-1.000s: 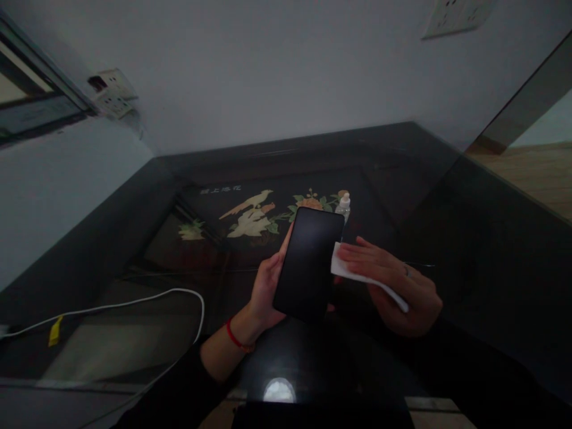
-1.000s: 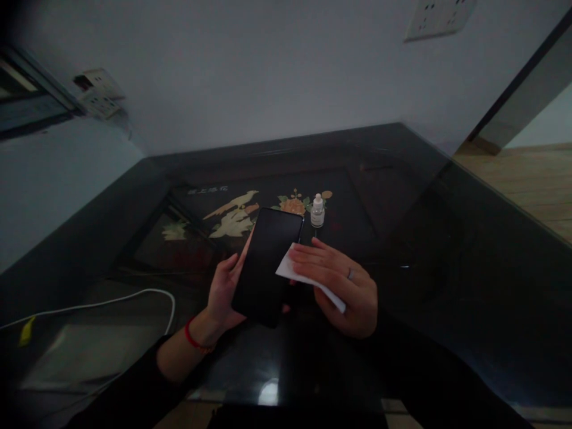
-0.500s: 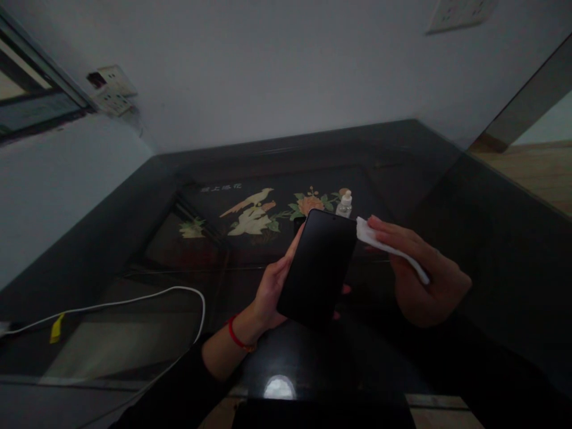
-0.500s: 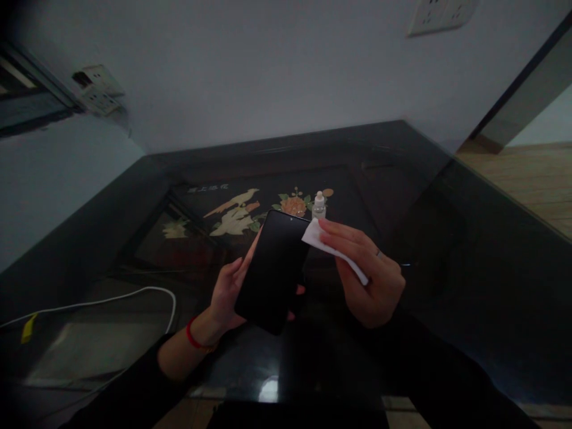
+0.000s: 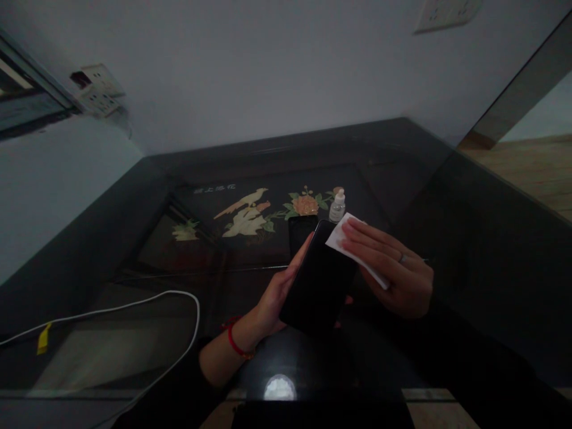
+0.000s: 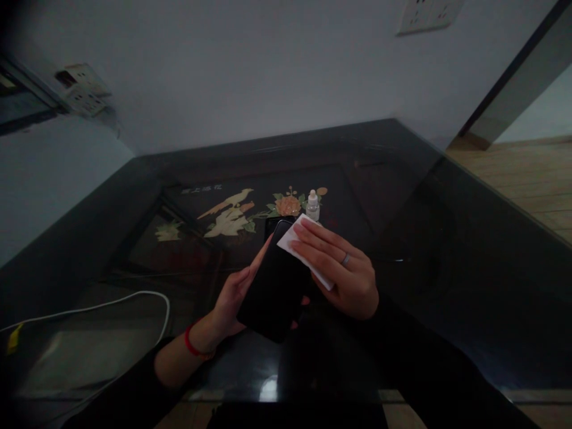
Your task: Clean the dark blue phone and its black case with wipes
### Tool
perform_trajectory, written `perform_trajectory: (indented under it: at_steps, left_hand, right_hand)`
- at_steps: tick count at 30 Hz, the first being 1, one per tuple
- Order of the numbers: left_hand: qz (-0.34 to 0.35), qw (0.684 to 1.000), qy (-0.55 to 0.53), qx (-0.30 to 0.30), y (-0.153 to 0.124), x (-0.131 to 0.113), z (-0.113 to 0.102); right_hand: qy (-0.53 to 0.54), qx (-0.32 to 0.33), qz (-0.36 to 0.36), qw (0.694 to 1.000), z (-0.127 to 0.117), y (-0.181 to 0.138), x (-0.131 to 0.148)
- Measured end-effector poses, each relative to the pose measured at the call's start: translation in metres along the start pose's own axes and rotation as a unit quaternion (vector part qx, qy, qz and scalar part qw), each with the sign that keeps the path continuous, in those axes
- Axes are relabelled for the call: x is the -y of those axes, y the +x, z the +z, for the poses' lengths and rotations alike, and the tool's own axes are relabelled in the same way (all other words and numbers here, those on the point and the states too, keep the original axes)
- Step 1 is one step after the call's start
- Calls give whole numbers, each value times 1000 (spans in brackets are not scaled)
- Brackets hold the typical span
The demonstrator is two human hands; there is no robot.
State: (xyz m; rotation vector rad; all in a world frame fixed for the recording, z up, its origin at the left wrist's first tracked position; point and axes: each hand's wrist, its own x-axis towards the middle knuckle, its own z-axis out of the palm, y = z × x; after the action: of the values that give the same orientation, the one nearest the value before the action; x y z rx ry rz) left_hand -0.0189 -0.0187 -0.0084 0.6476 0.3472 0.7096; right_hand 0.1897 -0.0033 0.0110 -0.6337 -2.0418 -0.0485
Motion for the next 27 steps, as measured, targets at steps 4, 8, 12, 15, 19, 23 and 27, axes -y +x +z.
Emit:
perform_trajectory:
  at_steps: [4, 8, 12, 15, 19, 23, 27]
  left_hand:
    - [42, 999, -3, -32, 3, 5, -1]
    - [16, 1000, -3, -25, 3, 6, -2]
    - [-27, 1000, -3, -10, 2, 5, -2]
    - [-2, 999, -7, -50, 3, 6, 0]
    - [10, 998, -16, -61, 4, 3, 2]
    - [-28, 999, -35, -29, 4, 3, 1]
    - [-9, 996, -38, -78, 5, 6, 0]
  right_hand:
    - [16, 67, -74, 995, 8, -4, 3]
    - [-23, 42, -61, 997, 9, -3, -2]
    - [-56, 9, -12, 998, 11, -4, -5]
    - [-3, 59, -63, 996, 15, -7, -2]
    - [-11, 53, -53, 997, 15, -8, -7]
    - [-62, 15, -2, 998, 13, -6, -12]
    - [-6, 96, -81, 992, 20, -7, -2]
